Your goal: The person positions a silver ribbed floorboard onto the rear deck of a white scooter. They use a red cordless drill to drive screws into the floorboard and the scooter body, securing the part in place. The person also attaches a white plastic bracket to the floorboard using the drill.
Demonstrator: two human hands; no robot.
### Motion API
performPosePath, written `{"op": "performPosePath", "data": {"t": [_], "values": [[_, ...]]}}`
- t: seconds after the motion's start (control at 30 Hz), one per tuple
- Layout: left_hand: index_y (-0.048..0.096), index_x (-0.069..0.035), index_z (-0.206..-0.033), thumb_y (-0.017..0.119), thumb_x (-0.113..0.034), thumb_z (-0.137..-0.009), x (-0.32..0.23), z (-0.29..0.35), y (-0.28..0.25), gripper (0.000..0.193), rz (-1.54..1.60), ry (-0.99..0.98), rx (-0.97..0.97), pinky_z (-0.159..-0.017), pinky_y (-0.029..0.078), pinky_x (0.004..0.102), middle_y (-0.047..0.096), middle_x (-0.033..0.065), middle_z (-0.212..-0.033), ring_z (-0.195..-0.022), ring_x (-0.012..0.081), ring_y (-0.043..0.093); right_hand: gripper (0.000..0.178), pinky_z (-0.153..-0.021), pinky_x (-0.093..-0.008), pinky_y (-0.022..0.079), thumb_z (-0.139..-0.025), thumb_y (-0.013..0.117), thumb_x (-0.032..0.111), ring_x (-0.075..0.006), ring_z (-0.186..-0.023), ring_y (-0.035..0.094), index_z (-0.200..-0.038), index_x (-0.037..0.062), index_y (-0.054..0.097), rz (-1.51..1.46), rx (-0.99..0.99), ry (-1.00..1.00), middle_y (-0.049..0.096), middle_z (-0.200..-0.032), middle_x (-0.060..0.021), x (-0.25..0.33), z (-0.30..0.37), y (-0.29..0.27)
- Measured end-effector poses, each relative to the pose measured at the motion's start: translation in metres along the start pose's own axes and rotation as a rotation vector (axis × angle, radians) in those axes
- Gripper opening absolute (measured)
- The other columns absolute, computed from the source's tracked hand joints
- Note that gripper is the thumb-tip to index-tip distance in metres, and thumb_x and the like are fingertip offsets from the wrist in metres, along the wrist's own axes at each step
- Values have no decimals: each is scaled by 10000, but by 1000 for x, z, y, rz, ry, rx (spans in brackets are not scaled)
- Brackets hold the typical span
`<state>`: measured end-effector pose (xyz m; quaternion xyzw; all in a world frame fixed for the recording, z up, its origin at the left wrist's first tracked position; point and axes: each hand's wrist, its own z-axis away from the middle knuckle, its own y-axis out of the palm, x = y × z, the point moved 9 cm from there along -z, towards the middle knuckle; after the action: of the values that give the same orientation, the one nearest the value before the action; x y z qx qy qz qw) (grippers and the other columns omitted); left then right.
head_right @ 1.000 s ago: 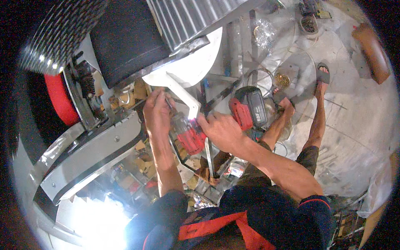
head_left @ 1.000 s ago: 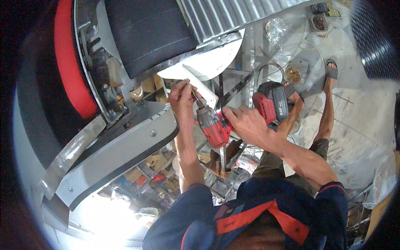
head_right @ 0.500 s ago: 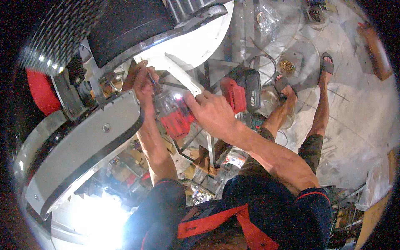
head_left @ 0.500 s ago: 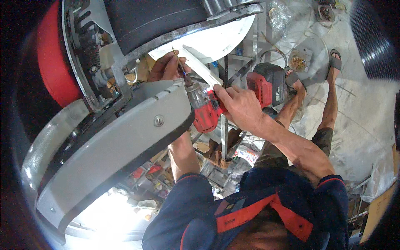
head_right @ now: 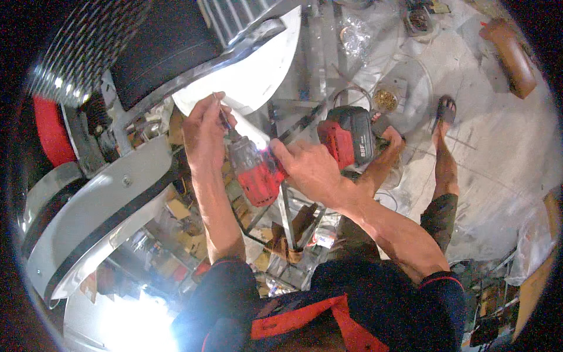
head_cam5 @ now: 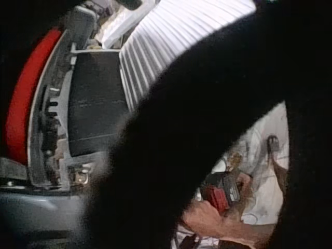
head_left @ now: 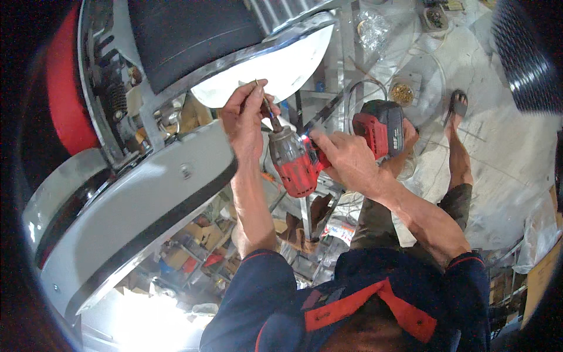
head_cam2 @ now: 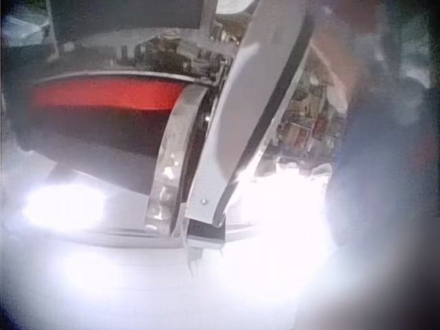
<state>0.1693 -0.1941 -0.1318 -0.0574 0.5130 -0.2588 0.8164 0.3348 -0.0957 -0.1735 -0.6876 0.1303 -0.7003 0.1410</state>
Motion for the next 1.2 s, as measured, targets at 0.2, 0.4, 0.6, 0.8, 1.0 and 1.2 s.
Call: {"op": "performPosePath", "data": {"t": [0.2,0.4,0.6,0.8,1.0,1.2], "values": [[651,33,-1087,604,-109,-992,57,24,42,177,156,-11,-24,-609,470,267,654,77,-818,-664,148,620,674,-674,-456,537,-693,793,141,-365,-829,671,-1280,18,484,-9,159,-4,663,-872,-172,-49,43,-3],[668,-11,-1048,634,-119,-978,142,70,118,133,64,-203,-80,-607,477,268,654,52,-789,-661,139,628,641,-683,-447,542,-700,795,170,-364,-829,679,-1257,21,513,-33,254,13,675,-872,-169,-120,136,-4],[655,-20,-1038,633,-109,-974,208,113,239,111,-70,-251,-16,-611,518,274,662,51,-812,-686,139,656,621,-692,-464,553,-703,793,186,-364,-775,683,-1246,26,539,-145,120,14,666,-844,-173,-219,243,-33],[621,-11,-1069,608,-128,-987,235,140,315,143,-125,-336,23,-652,538,305,666,55,-859,-734,163,679,816,-748,-479,528,-626,767,90,-388,-915,631,-1388,43,478,-204,96,3,619,-957,-199,-279,300,-50],[598,-30,-1017,619,-133,-976,209,153,315,113,102,-469,-55,-639,526,327,635,50,-819,-719,205,681,867,-738,-490,515,-661,783,202,-411,-907,604,-1439,26,445,-159,-30,-138,571,-1009,-183,-256,302,-114],[581,-57,-1036,612,-159,-984,159,156,268,118,313,-525,-71,-645,521,377,629,68,-859,-752,256,678,886,-723,-451,534,-649,784,261,-377,-908,646,-1402,-64,448,-132,-82,-132,630,-1020,-210,-204,261,-145]]}}
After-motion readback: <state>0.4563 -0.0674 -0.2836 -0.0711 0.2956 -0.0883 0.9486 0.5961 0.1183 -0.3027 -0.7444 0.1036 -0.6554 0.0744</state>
